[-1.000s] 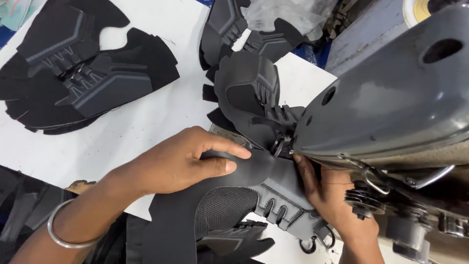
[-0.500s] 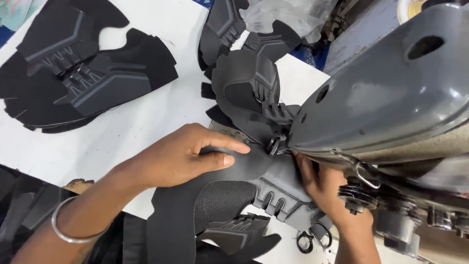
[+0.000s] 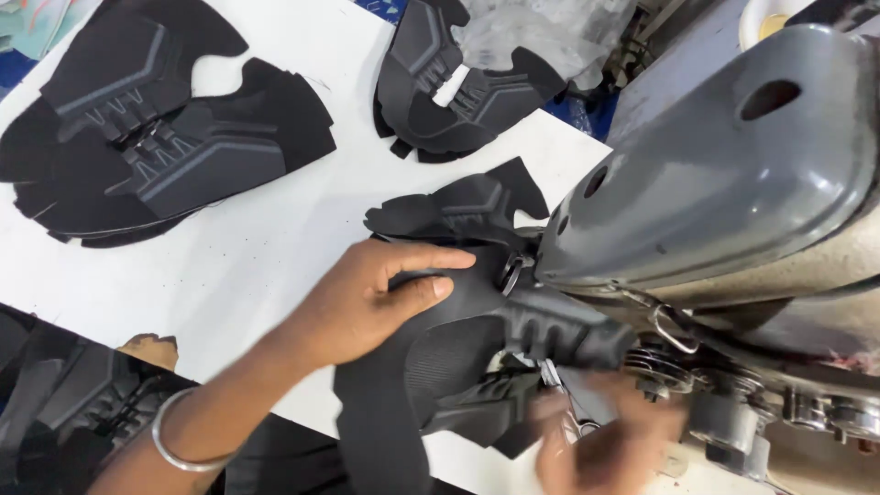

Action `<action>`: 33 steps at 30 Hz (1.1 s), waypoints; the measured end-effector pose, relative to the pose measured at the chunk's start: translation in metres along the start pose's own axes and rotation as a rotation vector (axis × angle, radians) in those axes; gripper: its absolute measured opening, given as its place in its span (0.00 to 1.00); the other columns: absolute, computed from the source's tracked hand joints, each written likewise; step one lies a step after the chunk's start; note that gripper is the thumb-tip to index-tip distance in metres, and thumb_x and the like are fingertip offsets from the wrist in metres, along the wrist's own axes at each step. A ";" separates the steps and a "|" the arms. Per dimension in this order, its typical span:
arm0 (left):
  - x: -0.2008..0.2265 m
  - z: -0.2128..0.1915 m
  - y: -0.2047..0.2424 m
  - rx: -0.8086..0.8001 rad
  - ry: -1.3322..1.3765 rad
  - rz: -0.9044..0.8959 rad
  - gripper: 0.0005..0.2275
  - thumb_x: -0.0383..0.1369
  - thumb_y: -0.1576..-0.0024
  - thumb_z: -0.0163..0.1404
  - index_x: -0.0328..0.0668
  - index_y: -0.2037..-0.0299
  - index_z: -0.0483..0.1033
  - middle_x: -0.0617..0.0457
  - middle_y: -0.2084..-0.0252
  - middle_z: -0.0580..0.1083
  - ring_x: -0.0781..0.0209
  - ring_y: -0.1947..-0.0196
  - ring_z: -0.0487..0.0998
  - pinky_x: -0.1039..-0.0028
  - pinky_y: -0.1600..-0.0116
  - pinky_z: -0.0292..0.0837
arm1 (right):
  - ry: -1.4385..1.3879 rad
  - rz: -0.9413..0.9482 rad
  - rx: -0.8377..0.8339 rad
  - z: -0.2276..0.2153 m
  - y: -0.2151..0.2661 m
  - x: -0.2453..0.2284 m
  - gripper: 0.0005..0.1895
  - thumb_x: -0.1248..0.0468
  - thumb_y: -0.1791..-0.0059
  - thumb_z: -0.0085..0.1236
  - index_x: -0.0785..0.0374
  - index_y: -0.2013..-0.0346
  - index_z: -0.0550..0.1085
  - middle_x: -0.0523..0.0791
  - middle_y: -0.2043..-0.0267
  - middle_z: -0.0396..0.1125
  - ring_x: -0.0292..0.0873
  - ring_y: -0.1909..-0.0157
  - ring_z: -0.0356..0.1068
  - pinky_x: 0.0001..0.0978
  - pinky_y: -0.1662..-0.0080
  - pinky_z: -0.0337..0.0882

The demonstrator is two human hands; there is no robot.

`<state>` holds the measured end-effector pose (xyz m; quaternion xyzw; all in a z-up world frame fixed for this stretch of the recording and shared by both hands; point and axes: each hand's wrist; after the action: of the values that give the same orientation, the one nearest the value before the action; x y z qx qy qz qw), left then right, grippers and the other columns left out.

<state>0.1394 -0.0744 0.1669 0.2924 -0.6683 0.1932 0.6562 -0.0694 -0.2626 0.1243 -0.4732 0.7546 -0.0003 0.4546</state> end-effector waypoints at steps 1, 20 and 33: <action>-0.001 0.005 0.002 0.055 0.025 0.117 0.14 0.30 0.40 0.52 0.41 0.44 0.79 0.51 0.48 0.83 0.70 0.52 0.81 0.78 0.46 0.75 | -0.013 -0.197 -0.030 0.004 0.024 0.005 0.36 0.46 0.54 0.62 0.67 0.40 0.68 0.51 0.48 0.63 0.46 0.42 0.66 0.42 0.41 0.64; -0.014 0.090 0.022 0.641 -0.028 0.171 0.13 0.28 0.39 0.54 0.38 0.44 0.79 0.51 0.79 0.75 0.74 0.83 0.68 0.79 0.76 0.63 | 0.726 -0.645 -0.601 -0.037 -0.065 -0.027 0.61 0.57 0.80 0.64 0.40 0.29 0.64 0.44 0.34 0.62 0.48 0.34 0.63 0.42 0.49 0.69; -0.016 0.092 0.023 0.591 -0.017 0.303 0.11 0.28 0.37 0.54 0.36 0.46 0.80 0.56 0.76 0.73 0.75 0.81 0.65 0.80 0.76 0.59 | 0.774 -0.620 -0.777 -0.041 -0.092 -0.008 0.59 0.68 0.74 0.70 0.30 0.30 0.63 0.43 0.32 0.60 0.50 0.47 0.66 0.40 0.60 0.74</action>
<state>0.0531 -0.1138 0.1477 0.3692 -0.6247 0.4715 0.5010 -0.0305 -0.3250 0.1931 -0.7660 0.6374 -0.0292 -0.0778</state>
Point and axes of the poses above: each hand's wrist, its own y-axis away from the middle knuckle, its own z-axis out of the palm, x = y × z
